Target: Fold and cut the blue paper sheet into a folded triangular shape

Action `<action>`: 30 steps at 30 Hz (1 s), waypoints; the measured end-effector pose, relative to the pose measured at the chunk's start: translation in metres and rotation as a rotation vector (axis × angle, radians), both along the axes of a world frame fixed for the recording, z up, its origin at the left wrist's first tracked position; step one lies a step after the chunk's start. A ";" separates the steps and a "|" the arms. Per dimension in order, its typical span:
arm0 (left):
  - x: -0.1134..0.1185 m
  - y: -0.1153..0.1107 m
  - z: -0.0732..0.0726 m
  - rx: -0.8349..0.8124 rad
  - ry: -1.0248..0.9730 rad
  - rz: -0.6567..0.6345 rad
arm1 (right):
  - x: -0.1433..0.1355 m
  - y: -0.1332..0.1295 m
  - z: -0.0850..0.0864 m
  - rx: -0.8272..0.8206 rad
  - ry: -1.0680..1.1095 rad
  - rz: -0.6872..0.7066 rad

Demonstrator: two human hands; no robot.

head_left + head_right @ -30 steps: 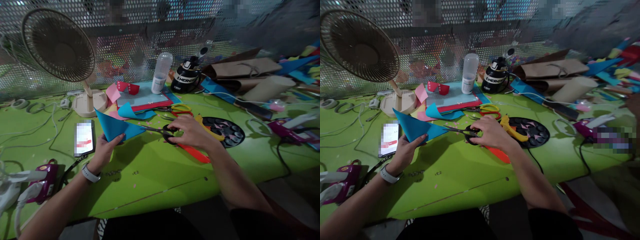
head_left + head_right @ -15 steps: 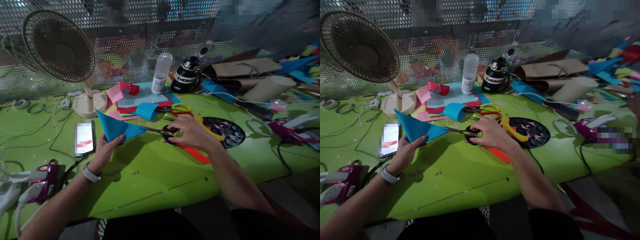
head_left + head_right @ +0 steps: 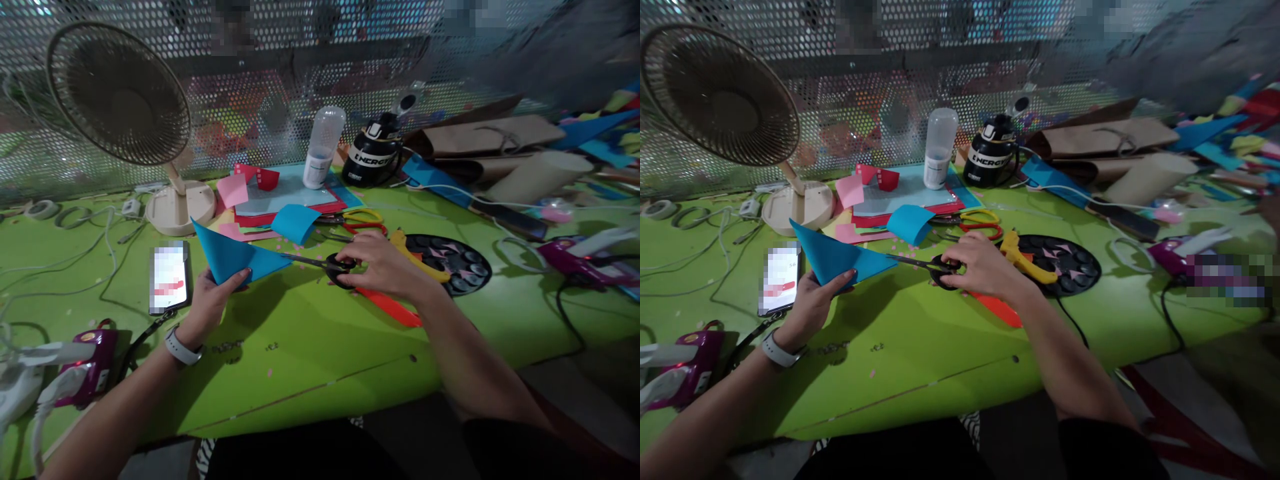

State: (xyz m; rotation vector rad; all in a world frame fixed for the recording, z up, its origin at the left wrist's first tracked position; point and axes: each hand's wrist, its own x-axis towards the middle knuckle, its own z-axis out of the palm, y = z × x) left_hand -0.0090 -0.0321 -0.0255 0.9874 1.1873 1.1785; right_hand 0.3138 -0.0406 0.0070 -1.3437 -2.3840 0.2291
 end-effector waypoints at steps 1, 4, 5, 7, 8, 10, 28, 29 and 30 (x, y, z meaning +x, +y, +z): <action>0.000 0.000 0.000 0.003 0.005 -0.002 | 0.000 0.000 0.000 0.004 0.001 -0.001; 0.000 0.000 0.001 0.010 0.016 -0.004 | -0.001 0.000 0.000 0.014 0.001 -0.009; 0.000 0.000 0.001 0.012 0.017 -0.006 | -0.001 -0.001 0.000 0.016 0.000 -0.010; 0.000 -0.001 0.000 0.016 0.013 -0.013 | -0.002 -0.001 0.000 0.016 -0.005 -0.011; 0.000 -0.001 0.000 0.018 0.009 -0.019 | -0.003 -0.001 0.000 0.014 -0.008 -0.012; -0.001 -0.001 -0.003 0.019 -0.002 -0.030 | -0.003 0.000 0.000 0.009 -0.012 -0.009; 0.001 -0.005 -0.002 0.032 0.010 -0.042 | -0.007 -0.002 0.001 -0.046 -0.003 0.014; 0.001 -0.005 -0.002 0.024 0.009 -0.037 | -0.007 -0.001 0.000 -0.047 0.004 0.014; 0.001 -0.005 -0.002 0.016 0.007 -0.035 | -0.006 -0.001 0.000 -0.047 0.014 0.014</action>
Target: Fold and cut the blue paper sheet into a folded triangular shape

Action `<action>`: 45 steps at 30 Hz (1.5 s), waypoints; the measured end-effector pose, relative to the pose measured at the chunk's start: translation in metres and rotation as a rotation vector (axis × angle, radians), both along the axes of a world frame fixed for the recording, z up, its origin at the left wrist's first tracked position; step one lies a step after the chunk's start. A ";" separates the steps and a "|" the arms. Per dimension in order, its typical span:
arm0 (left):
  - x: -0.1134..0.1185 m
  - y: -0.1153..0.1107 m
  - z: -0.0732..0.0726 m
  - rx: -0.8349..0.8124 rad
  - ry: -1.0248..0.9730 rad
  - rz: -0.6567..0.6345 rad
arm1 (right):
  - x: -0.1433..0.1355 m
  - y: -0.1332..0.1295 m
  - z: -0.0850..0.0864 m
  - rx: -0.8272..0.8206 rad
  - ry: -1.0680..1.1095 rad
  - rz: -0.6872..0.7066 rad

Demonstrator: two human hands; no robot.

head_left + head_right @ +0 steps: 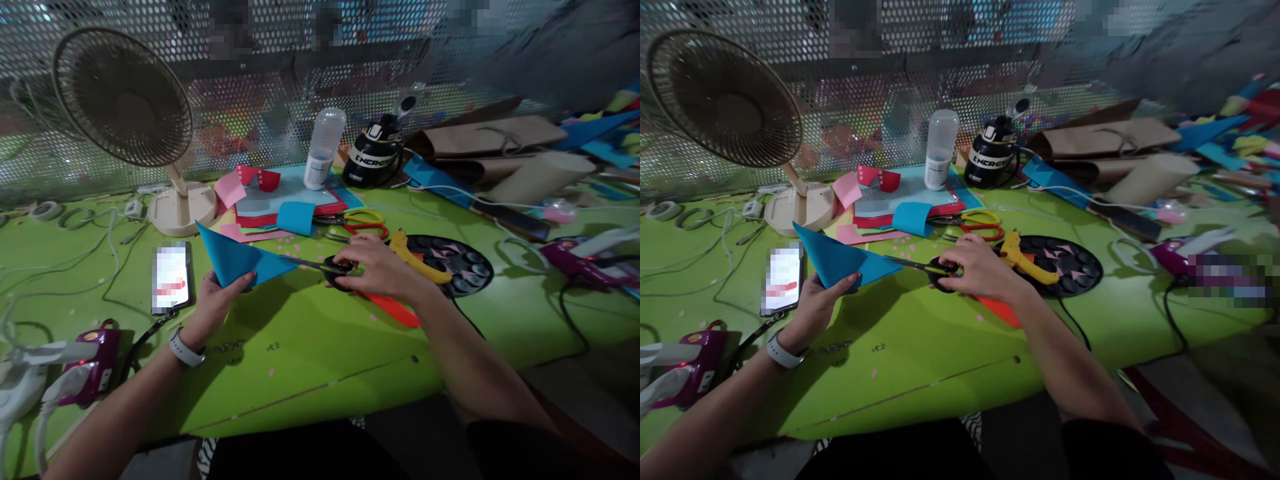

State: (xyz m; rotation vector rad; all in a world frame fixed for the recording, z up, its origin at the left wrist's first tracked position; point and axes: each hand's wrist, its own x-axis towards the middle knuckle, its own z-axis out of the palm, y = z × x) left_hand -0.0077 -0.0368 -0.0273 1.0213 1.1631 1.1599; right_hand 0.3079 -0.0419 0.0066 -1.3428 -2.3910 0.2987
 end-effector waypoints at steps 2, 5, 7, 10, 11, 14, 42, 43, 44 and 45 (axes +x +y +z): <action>0.000 0.000 0.001 -0.008 -0.003 0.004 | 0.001 0.000 -0.001 0.004 0.017 -0.001; 0.000 0.001 0.002 -0.005 0.006 0.003 | 0.002 0.000 -0.003 0.016 0.023 0.000; 0.000 0.001 0.001 0.011 0.008 -0.009 | 0.001 0.000 -0.003 0.019 0.012 -0.005; 0.000 0.000 0.000 0.031 0.013 -0.036 | -0.001 0.000 -0.003 0.023 -0.001 -0.003; 0.000 -0.001 -0.001 0.032 0.019 -0.040 | -0.001 0.000 -0.003 0.025 -0.003 0.000; 0.000 -0.002 -0.001 0.030 0.030 -0.038 | -0.002 0.000 -0.004 0.021 0.001 0.004; 0.000 0.002 -0.003 -0.018 0.001 -0.027 | 0.005 0.007 -0.008 0.015 0.079 -0.076; 0.000 0.003 -0.003 -0.027 -0.007 -0.024 | 0.008 0.009 -0.008 0.029 0.085 -0.125; 0.000 0.003 -0.003 -0.037 -0.015 -0.022 | 0.013 0.011 -0.008 0.035 0.087 -0.187; 0.000 0.002 -0.003 -0.045 -0.024 -0.023 | 0.019 0.014 -0.008 0.031 0.081 -0.256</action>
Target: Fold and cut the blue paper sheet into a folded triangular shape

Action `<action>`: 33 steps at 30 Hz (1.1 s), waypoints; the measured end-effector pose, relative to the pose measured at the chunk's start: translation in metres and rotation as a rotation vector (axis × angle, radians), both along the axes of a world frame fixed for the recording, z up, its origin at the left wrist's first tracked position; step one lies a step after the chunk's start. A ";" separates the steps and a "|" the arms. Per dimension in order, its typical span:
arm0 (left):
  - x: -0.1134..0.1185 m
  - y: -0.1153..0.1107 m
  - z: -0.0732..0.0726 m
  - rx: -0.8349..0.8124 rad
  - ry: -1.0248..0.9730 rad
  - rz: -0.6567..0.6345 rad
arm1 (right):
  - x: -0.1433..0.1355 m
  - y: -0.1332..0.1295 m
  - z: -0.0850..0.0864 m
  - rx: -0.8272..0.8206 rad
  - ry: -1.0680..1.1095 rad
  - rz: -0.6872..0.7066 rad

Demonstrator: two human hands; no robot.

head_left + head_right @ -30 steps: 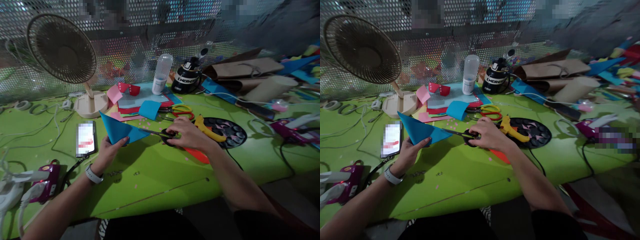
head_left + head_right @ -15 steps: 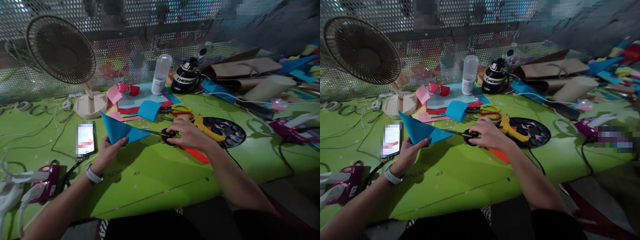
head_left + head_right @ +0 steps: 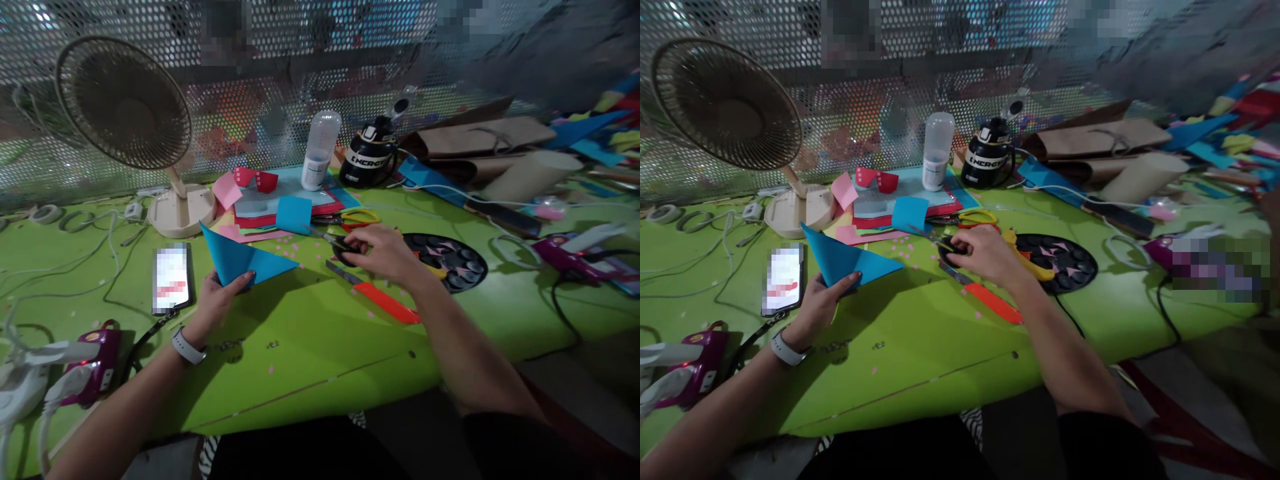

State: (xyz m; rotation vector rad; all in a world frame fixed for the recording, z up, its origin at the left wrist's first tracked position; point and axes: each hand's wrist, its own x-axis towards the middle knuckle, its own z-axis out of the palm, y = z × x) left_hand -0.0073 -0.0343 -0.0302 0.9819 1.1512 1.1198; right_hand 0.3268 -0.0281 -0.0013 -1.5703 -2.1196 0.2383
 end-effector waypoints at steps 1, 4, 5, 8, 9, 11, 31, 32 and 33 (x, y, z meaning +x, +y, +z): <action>0.000 0.000 0.000 -0.008 -0.009 -0.004 | 0.007 0.003 -0.001 -0.015 -0.013 -0.070; 0.001 -0.001 0.002 -0.023 -0.031 -0.020 | 0.027 0.012 -0.009 -0.065 -0.105 -0.248; 0.001 -0.002 0.003 -0.029 -0.036 -0.027 | 0.032 0.015 -0.013 -0.073 -0.147 -0.280; 0.003 -0.003 0.006 -0.051 -0.053 -0.040 | 0.043 0.023 -0.024 -0.063 -0.269 -0.287; 0.003 -0.003 0.007 -0.059 -0.062 -0.041 | 0.045 0.025 -0.027 -0.053 -0.296 -0.285; 0.004 -0.004 0.007 -0.068 -0.085 -0.036 | 0.047 0.027 -0.029 -0.068 -0.313 -0.310; 0.016 -0.016 0.012 -0.106 -0.338 0.023 | -0.127 -0.013 -0.001 -0.531 1.088 0.063; 0.016 -0.016 0.012 -0.115 -0.343 0.028 | -0.129 -0.012 -0.002 -0.526 1.115 0.070; 0.017 -0.017 0.013 -0.123 -0.347 0.032 | -0.130 -0.011 -0.002 -0.524 1.137 0.085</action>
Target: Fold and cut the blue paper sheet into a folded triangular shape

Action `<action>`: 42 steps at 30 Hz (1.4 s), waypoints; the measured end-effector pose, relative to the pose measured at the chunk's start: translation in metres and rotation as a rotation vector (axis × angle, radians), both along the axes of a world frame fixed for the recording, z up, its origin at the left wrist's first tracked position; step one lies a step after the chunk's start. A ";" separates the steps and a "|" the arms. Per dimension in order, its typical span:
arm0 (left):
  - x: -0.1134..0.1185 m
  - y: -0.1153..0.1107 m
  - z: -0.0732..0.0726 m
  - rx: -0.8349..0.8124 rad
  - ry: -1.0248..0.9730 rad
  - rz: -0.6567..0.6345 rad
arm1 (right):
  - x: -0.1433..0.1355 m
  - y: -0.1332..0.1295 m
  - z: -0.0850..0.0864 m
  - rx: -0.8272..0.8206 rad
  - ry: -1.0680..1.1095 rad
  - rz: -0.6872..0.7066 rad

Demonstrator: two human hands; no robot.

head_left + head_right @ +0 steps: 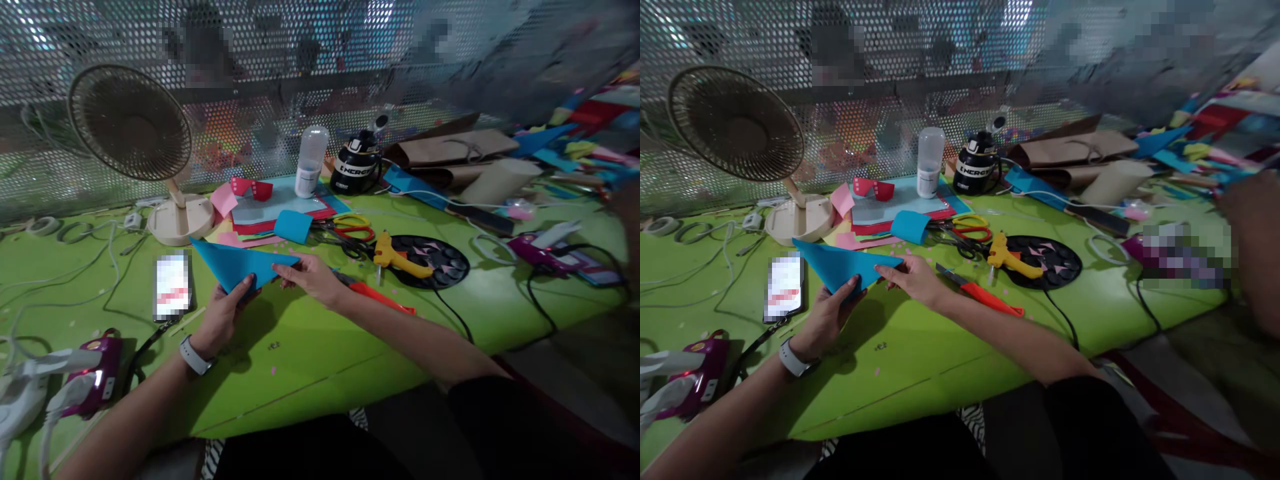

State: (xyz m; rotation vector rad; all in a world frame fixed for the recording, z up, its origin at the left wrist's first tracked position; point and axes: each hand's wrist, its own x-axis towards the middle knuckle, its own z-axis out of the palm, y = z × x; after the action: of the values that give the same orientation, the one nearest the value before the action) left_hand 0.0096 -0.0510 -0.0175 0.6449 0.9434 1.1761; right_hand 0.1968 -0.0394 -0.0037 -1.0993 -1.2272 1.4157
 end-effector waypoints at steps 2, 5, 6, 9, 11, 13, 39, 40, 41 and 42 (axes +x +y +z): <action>0.001 -0.001 0.001 -0.017 -0.004 0.008 | -0.001 0.000 -0.002 0.013 0.027 0.006; 0.002 -0.001 0.000 -0.034 -0.002 0.016 | 0.002 0.000 -0.005 0.013 0.027 -0.027; 0.003 -0.001 0.000 -0.037 0.001 0.016 | 0.003 0.000 -0.006 0.007 0.028 -0.038; 0.003 0.000 -0.001 -0.051 0.018 0.017 | 0.006 0.000 -0.007 -0.017 0.054 -0.041; 0.004 0.000 -0.001 -0.058 0.029 0.019 | 0.007 0.001 -0.007 -0.027 0.073 -0.031; 0.004 0.000 -0.001 -0.057 0.031 0.015 | 0.007 0.001 -0.009 -0.030 0.075 -0.028; -0.035 0.033 -0.005 0.206 0.103 0.122 | 0.012 -0.008 -0.024 -0.128 -0.061 -0.005; -0.036 0.033 -0.005 0.213 0.080 0.095 | 0.013 -0.007 -0.025 -0.136 -0.052 -0.005; -0.037 0.033 -0.004 0.216 0.059 0.072 | 0.013 -0.006 -0.027 -0.142 -0.045 -0.008; -0.037 0.034 -0.004 0.217 0.042 0.057 | 0.014 -0.005 -0.028 -0.147 -0.038 -0.012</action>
State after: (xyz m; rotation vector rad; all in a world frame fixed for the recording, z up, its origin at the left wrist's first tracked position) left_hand -0.0275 -0.0174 -0.0216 0.8236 0.8814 1.3314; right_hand 0.2106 -0.0448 -0.0320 -1.2368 -1.1558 1.5016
